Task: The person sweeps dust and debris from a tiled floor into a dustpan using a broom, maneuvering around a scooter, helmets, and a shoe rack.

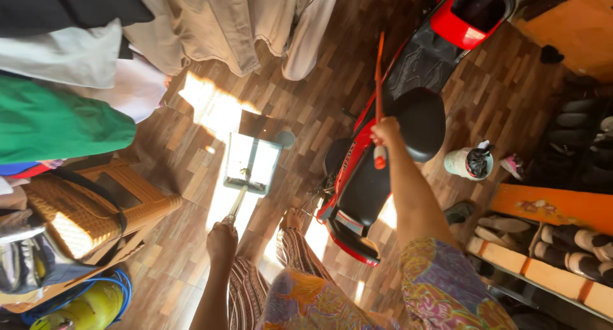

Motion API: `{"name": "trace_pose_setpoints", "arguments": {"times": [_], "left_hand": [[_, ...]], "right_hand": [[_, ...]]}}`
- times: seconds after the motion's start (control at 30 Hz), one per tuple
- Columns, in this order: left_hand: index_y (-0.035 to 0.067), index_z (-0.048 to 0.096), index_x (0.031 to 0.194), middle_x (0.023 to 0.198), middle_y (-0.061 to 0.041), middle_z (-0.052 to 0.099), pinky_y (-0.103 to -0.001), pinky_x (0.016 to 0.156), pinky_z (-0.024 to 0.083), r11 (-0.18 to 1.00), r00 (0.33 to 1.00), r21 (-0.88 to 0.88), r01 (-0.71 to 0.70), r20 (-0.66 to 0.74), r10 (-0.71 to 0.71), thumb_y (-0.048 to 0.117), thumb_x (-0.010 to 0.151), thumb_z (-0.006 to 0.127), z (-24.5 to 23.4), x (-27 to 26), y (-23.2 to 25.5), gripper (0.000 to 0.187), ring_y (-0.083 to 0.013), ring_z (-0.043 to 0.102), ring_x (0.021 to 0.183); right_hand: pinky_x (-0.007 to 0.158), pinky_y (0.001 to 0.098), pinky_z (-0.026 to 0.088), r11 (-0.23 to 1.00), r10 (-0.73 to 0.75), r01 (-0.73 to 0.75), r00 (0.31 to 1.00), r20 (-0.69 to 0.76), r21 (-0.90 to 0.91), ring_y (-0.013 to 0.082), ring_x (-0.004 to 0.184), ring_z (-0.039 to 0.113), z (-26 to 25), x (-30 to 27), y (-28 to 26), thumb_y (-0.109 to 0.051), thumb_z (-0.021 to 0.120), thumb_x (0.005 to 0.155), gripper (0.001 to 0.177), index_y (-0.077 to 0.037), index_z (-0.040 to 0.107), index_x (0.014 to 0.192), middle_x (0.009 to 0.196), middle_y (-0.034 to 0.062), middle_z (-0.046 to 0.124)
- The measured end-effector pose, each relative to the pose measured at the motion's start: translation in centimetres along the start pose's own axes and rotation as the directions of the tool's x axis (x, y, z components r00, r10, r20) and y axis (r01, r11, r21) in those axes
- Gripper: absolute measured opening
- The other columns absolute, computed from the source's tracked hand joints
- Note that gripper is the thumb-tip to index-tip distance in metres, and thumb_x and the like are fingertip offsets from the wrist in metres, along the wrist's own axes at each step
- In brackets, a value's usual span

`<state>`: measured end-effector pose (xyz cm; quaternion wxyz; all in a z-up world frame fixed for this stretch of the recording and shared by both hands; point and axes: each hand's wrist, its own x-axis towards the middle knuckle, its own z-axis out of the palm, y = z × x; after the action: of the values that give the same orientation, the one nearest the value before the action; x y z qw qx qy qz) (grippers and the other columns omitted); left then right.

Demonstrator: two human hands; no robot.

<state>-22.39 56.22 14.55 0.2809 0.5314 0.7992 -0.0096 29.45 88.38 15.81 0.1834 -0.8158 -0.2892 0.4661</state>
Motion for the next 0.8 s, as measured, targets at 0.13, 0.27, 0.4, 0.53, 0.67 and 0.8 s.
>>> {"name": "trace_pose_setpoints", "arguments": {"times": [0.13, 0.27, 0.4, 0.53, 0.67, 0.8], "left_hand": [[0.006, 0.072, 0.109, 0.097, -0.022, 0.072, -0.045, 0.077, 0.061, 0.994, 0.999, 0.106, -0.015, 0.05, 0.009, 0.022, 0.092, 0.063, 0.6, 0.0, 0.0, 0.025, -0.0359, 0.074, 0.084], [0.005, 0.072, 0.105, 0.098, -0.022, 0.073, -0.043, 0.076, 0.062, 0.983, 0.997, 0.18, -0.038, 0.071, 0.025, 0.024, 0.094, 0.063, 0.0, 0.6, 0.6, 0.024, -0.0341, 0.075, 0.084], [0.008, 0.073, 0.105, 0.096, -0.021, 0.073, -0.043, 0.077, 0.062, 0.987, 0.998, 0.157, -0.044, 0.045, 0.038, 0.021, 0.094, 0.062, -1.5, 0.9, 0.7, 0.02, -0.035, 0.075, 0.084], [0.005, 0.072, 0.101, 0.096, -0.021, 0.073, -0.043, 0.078, 0.062, 0.99, 0.999, 0.137, -0.035, 0.015, 0.033, 0.022, 0.09, 0.066, -2.1, 0.9, -0.2, 0.021, -0.0359, 0.075, 0.086], [-0.001, 0.071, 0.097, 0.097, -0.023, 0.072, -0.043, 0.074, 0.062, 0.988, 0.998, 0.152, 0.04, -0.056, -0.032, 0.024, 0.093, 0.066, -1.3, 0.9, -1.3, 0.025, -0.0361, 0.075, 0.083], [0.0, 0.071, 0.099, 0.094, -0.024, 0.072, -0.044, 0.072, 0.062, 0.99, 0.993, 0.115, 0.084, -0.089, -0.074, 0.021, 0.091, 0.066, -0.3, 0.0, -2.7, 0.023, -0.0374, 0.075, 0.081]], "right_hand": [[0.038, 0.0363, 0.042, 0.967, -0.198, 0.211, 0.975, 0.101, -0.14, 0.0203, 0.05, 0.059, 6.3, -4.7, 4.3, 0.003, 0.065, 0.084, 0.013, 0.0, 0.058, 0.094, 0.063, 0.0082, 0.059], [0.034, 0.0304, 0.038, 0.999, -0.03, 0.041, 0.837, 0.547, -0.008, 0.0126, 0.041, 0.048, 2.8, -14.5, 8.5, 0.0, 0.06, 0.092, 0.019, -0.003, 0.054, 0.11, 0.058, 0.0032, 0.05], [0.036, 0.0234, 0.035, 0.972, 0.227, -0.145, 0.767, 0.601, -0.183, 0.0072, 0.043, 0.045, -6.7, -17.5, 2.4, -0.004, 0.066, 0.088, 0.05, -0.012, 0.059, 0.137, 0.059, 0.0014, 0.054], [0.04, 0.0204, 0.036, 0.974, 0.182, -0.227, 0.797, 0.575, 0.006, 0.0057, 0.05, 0.05, -13.8, -14.3, -1.7, -0.001, 0.066, 0.091, 0.036, 0.004, 0.063, 0.126, 0.069, 0.0022, 0.062], [0.034, 0.0274, 0.031, 0.999, 0.015, 0.009, 0.902, 0.432, -0.053, 0.0097, 0.04, 0.041, -11.7, -8.2, -2.8, -0.002, 0.064, 0.091, 0.012, 0.002, 0.061, 0.102, 0.056, 0.0045, 0.05], [0.035, 0.0329, 0.039, 0.983, -0.177, 0.158, 0.942, 0.287, 0.089, 0.0142, 0.042, 0.051, -0.1, -3.4, -1.2, 0.007, 0.065, 0.078, 0.015, -0.001, 0.061, 0.091, 0.055, 0.0053, 0.05]]}}
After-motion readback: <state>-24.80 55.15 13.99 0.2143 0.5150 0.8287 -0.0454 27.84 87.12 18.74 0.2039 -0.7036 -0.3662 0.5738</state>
